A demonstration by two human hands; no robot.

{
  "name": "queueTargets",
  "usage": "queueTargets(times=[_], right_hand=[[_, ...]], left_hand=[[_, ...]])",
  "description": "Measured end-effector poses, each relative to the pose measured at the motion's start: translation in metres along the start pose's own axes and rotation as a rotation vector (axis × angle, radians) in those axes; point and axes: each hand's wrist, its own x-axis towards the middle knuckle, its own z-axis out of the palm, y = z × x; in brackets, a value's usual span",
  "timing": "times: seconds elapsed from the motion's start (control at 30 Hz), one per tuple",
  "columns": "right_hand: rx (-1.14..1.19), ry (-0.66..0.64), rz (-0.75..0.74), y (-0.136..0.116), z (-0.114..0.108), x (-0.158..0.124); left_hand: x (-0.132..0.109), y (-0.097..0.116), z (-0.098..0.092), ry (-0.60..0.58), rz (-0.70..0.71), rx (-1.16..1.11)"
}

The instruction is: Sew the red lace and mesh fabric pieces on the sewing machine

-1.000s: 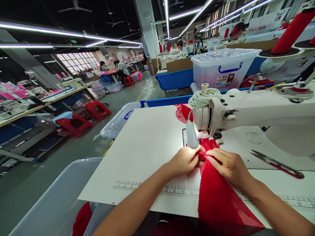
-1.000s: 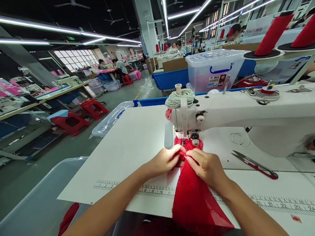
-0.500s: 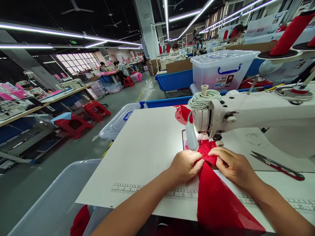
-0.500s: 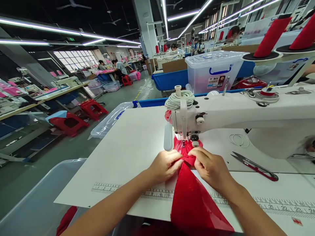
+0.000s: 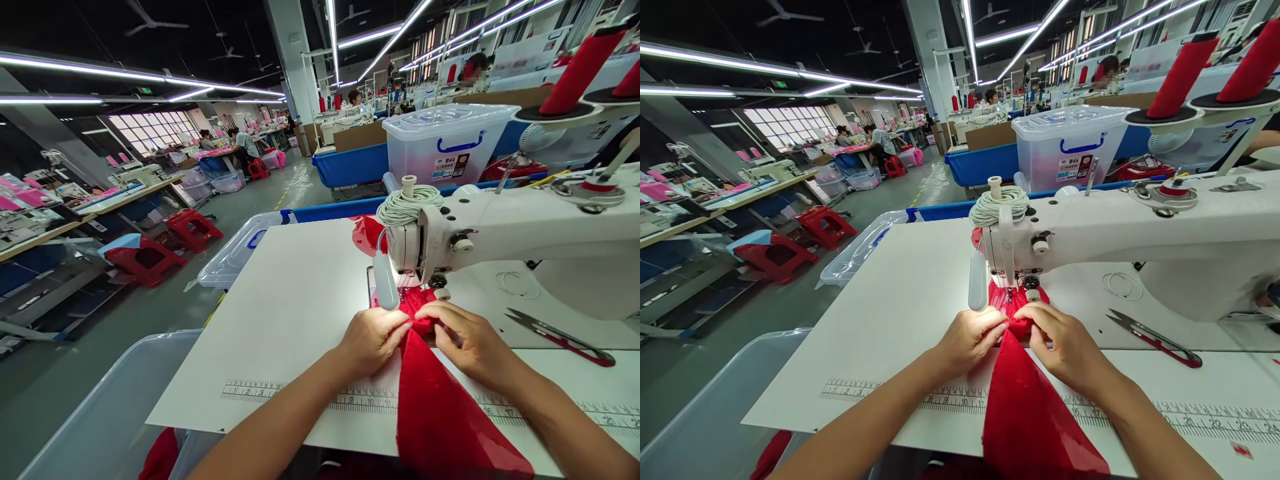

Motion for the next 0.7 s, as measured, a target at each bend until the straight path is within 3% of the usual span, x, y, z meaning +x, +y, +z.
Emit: queueTargets(times=[0.17,0.33,0.43,0.53,0.7], right_hand=[[-0.302,0.019,-0.038,0.005,0.009,0.001],[-0.208,0.168,-0.027,0.012,0.013,0.0],[-0.183,0.181,-0.035,0.01,0.012,0.0],[-0.212,0.1,-0.031,0.008,0.014,0.001],[-0.257,0.042,-0.109,0.013,0.014,0.0]], left_hand=[[0.006,-0.003,-0.002,-0.03,-0.081,-0.084],[0.016,-0.01,-0.007,-0.159,-0.345,-0.381],[0.018,-0.01,-0.011,-0.181,-0.439,-0.486],[0.017,-0.007,-0.014,-0.16,-0.332,-0.369],[0.007,-0.001,0.0,-0.086,0.01,0.194]])
